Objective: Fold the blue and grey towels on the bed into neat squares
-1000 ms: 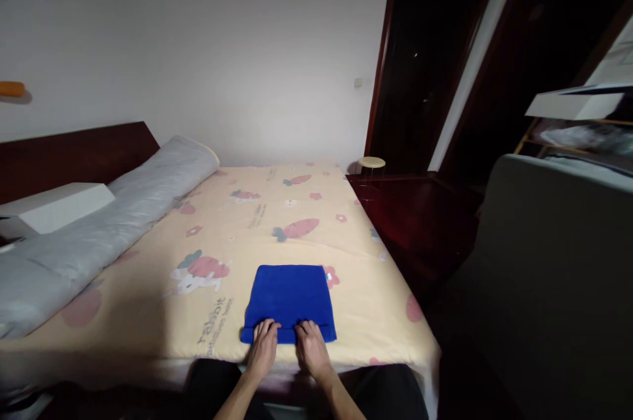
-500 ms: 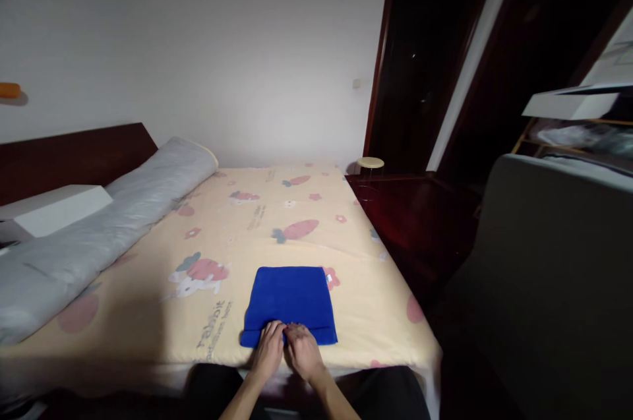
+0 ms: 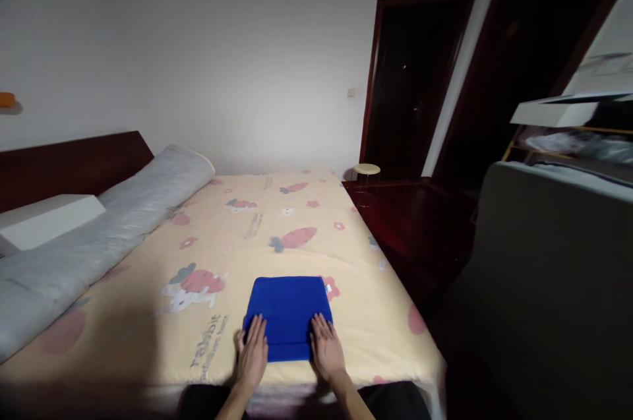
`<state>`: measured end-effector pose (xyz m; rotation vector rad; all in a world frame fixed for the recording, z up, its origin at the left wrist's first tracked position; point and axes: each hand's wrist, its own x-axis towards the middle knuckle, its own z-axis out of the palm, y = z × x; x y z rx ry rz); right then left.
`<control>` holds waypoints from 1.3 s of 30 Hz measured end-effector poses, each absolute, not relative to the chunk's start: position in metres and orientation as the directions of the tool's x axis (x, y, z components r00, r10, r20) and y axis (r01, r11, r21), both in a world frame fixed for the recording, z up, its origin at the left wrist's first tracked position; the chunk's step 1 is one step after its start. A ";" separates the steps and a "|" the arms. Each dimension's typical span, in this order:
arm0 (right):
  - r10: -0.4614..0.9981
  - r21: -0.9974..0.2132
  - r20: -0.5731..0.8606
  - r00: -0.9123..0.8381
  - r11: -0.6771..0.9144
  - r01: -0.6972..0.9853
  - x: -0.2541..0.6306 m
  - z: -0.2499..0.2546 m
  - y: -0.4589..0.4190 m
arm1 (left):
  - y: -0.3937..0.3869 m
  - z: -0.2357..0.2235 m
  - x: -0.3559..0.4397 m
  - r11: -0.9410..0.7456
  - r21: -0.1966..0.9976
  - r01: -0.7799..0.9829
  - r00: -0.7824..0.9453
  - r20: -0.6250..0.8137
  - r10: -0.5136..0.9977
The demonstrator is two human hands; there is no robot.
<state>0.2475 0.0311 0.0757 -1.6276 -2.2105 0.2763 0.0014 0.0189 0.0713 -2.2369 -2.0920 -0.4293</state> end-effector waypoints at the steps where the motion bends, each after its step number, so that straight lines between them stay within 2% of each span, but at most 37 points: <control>1: 0.934 -0.399 0.168 -0.314 0.356 0.845 0.236 0.081 0.030 | 0.022 0.073 0.011 -0.179 0.197 0.964 0.138 0.208 0.968; 4: 0.874 -0.478 0.106 -0.474 0.463 0.746 0.202 0.092 0.032 | 0.031 0.075 0.035 -0.349 0.307 0.885 0.328 0.118 0.937; 7: 0.864 -0.499 0.077 -0.498 0.466 0.730 0.193 0.089 0.042 | 0.039 0.072 0.034 -0.315 0.317 0.895 0.313 0.058 0.948; 10: 0.941 -0.443 0.079 -0.330 0.330 0.833 0.213 0.075 0.055 | 0.043 0.070 0.012 -0.185 0.231 0.955 0.180 0.045 0.983; 13: 0.984 -0.396 0.117 -0.135 0.171 0.902 0.240 0.063 0.064 | 0.044 0.073 -0.009 -0.047 0.108 0.993 0.032 0.139 0.990; 15: 0.984 -0.384 0.136 -0.111 0.156 0.910 0.246 0.062 0.064 | 0.045 0.077 -0.010 -0.003 0.071 0.997 -0.012 0.214 0.977; 18: 0.966 -0.402 0.139 -0.218 0.256 0.879 0.230 0.074 0.059 | 0.045 0.081 0.008 -0.107 0.128 0.986 0.072 0.256 0.964; 21: 0.900 -0.463 0.104 -0.423 0.420 0.780 0.200 0.090 0.054 | 0.048 0.082 0.031 -0.249 0.221 0.943 0.204 0.209 0.956; 24: 0.862 -0.492 0.042 -0.505 0.457 0.740 0.185 0.098 0.058 | 0.052 0.081 0.037 -0.260 0.242 0.935 0.219 0.184 0.958; 26: 0.893 -0.468 0.014 -0.450 0.404 0.786 0.193 0.094 0.064 | 0.053 0.081 0.027 -0.217 0.230 0.949 0.176 0.188 0.966; 28: 0.949 -0.420 0.019 -0.315 0.294 0.859 0.212 0.086 0.071 | 0.053 0.081 0.010 -0.113 0.193 0.975 0.072 0.210 0.975; 31: 0.992 -0.353 0.060 -0.109 0.123 0.928 0.244 0.074 0.077 | 0.050 0.083 -0.013 0.085 0.104 0.991 -0.112 0.288 0.951; 33: 0.995 -0.322 0.078 -0.060 0.082 0.943 0.253 0.070 0.077 | 0.048 0.086 -0.018 0.134 0.071 0.988 -0.150 0.345 0.926; 36: 0.990 -0.334 0.098 -0.105 0.132 0.933 0.243 0.075 0.072 | 0.047 0.093 -0.009 0.034 0.111 0.993 -0.074 0.379 0.922; 39: 0.950 -0.417 0.089 -0.301 0.310 0.855 0.212 0.085 0.067 | 0.050 0.099 0.013 -0.182 0.216 0.959 0.111 0.305 0.946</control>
